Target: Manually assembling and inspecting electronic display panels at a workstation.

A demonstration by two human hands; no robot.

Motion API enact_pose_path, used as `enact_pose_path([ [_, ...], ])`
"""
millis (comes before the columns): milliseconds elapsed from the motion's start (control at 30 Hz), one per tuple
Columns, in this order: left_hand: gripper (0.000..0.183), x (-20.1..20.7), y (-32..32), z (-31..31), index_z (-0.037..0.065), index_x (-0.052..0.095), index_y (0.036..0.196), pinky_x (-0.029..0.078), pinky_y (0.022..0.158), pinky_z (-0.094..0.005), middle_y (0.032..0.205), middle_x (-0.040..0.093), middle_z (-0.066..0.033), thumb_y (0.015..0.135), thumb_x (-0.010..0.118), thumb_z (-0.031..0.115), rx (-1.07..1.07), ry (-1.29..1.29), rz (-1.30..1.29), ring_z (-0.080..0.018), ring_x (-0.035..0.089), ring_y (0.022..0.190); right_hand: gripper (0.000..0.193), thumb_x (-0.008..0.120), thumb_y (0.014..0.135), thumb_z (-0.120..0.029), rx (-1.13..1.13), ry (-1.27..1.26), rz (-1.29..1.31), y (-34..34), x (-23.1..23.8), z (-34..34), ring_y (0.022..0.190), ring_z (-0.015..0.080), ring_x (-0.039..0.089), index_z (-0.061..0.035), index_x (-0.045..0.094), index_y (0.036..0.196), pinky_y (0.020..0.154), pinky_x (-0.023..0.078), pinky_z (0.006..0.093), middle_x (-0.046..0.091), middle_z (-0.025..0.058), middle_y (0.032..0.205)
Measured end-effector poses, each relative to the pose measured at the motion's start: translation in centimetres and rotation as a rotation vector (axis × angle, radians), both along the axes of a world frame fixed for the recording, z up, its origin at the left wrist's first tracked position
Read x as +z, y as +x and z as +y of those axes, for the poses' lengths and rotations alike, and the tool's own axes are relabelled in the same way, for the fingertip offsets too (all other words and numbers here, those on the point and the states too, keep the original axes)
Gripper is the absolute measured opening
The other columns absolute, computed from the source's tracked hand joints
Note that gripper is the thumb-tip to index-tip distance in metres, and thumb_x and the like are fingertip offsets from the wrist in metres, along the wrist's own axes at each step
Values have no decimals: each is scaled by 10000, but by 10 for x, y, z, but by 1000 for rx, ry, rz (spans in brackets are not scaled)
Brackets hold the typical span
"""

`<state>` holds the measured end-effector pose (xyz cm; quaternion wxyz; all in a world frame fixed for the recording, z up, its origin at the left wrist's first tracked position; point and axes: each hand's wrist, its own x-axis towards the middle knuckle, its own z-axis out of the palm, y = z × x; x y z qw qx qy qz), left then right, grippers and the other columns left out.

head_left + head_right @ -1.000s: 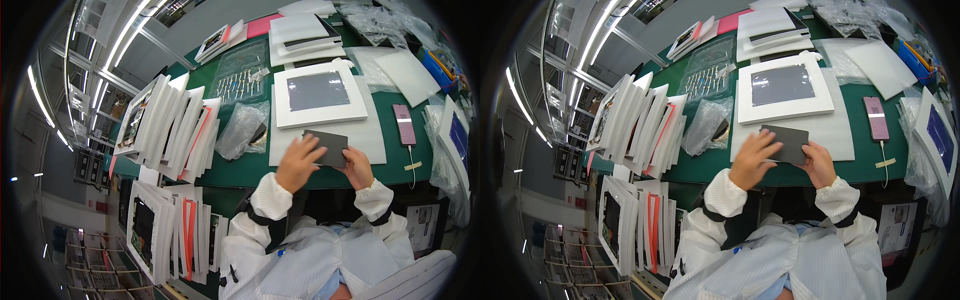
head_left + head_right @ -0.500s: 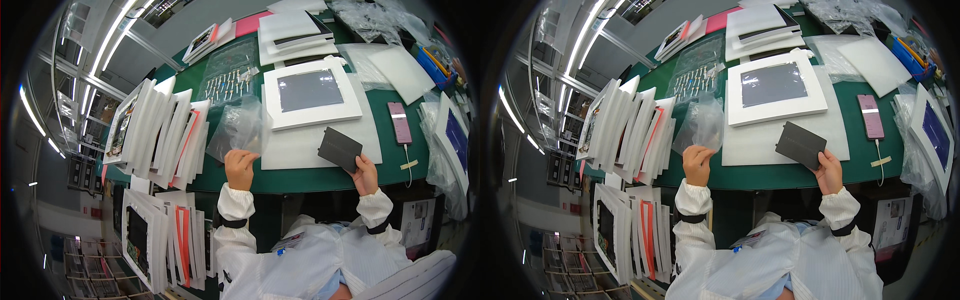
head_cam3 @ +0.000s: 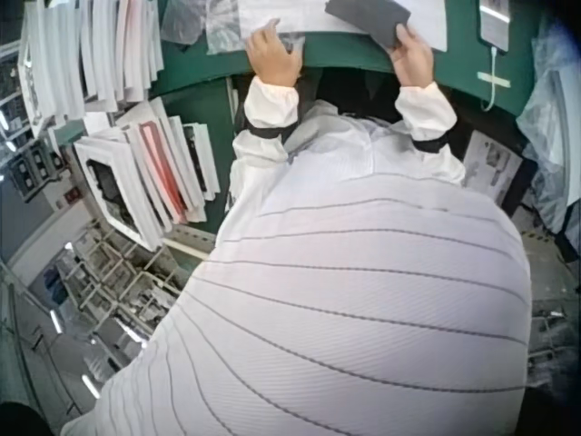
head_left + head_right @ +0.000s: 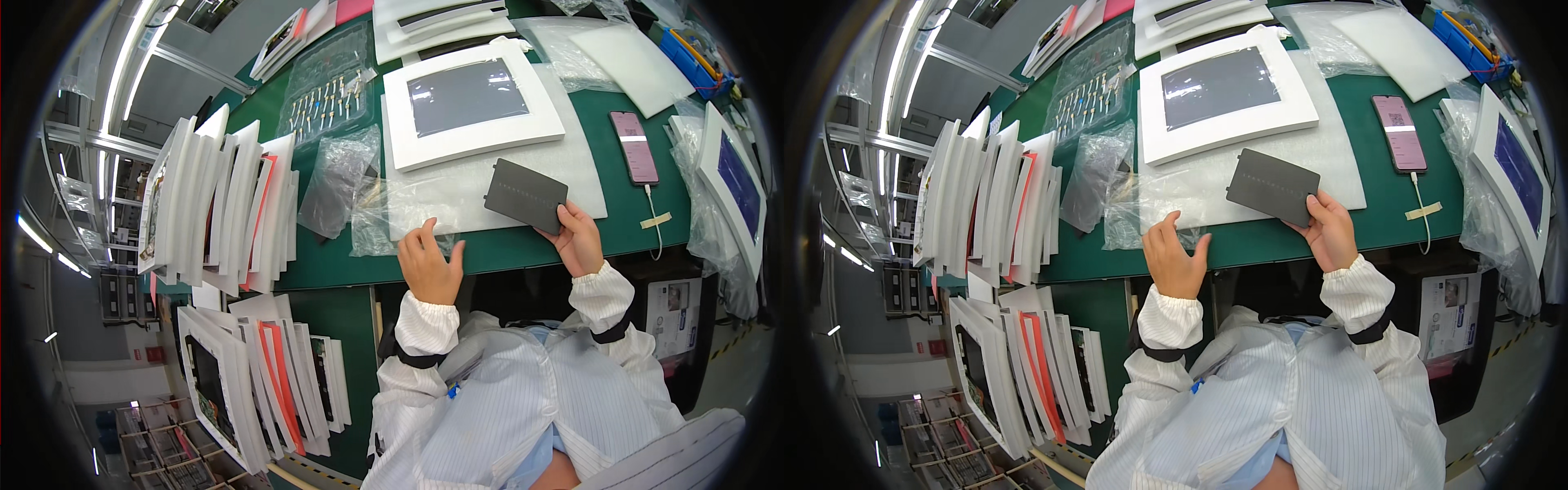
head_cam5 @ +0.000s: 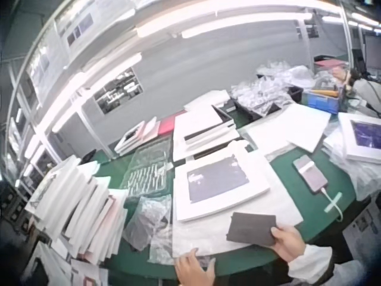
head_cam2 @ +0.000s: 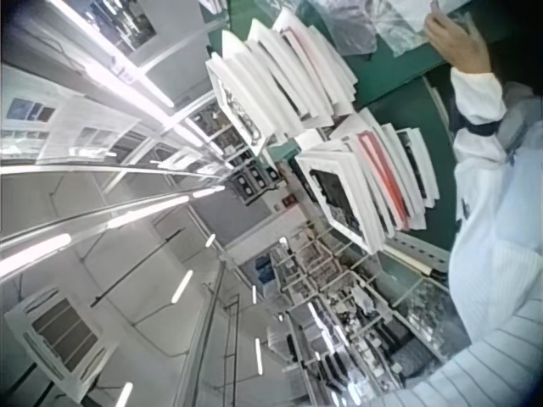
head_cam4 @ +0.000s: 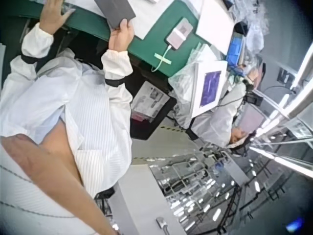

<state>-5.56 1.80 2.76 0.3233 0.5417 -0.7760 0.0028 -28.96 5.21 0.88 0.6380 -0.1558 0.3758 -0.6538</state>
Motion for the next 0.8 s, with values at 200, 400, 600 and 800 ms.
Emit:
enact_pose_path([
  [200, 432, -9, 6, 2, 31, 505, 1149, 443, 736, -360, 708, 555, -73, 739, 639, 7, 168, 275, 217, -255, 542, 762, 312, 375, 960, -131, 77, 35, 11, -5, 7, 6, 973, 189, 598, 46, 475, 1198, 873, 498, 359, 586, 115, 1090],
  [400, 457, -7, 4, 3, 45, 492, 1152, 464, 646, -336, 723, 573, -60, 724, 645, -1, 98, -47, -9, -216, 560, 672, 309, 385, 956, -136, 142, 42, 63, -6, 13, 6, 930, 171, 616, 42, 487, 1187, 825, 525, 340, 597, 108, 1066],
  [600, 397, -11, 9, 5, 30, 518, 1105, 464, 577, -297, 752, 600, -78, 733, 650, -8, 154, 64, 181, -193, 564, 619, 322, 405, 954, -156, 227, 49, 149, -8, 12, 4, 894, 163, 625, 42, 494, 1191, 779, 541, 312, 608, 100, 1031],
  [800, 242, 3, 0, 11, 11, 583, 959, 465, 539, -254, 780, 624, -80, 738, 643, -66, 106, -82, 359, -156, 585, 579, 371, 455, 933, -178, 448, 8, 329, 0, 34, -4, 861, 138, 631, 62, 471, 1215, 740, 557, 291, 609, 95, 1026],
])
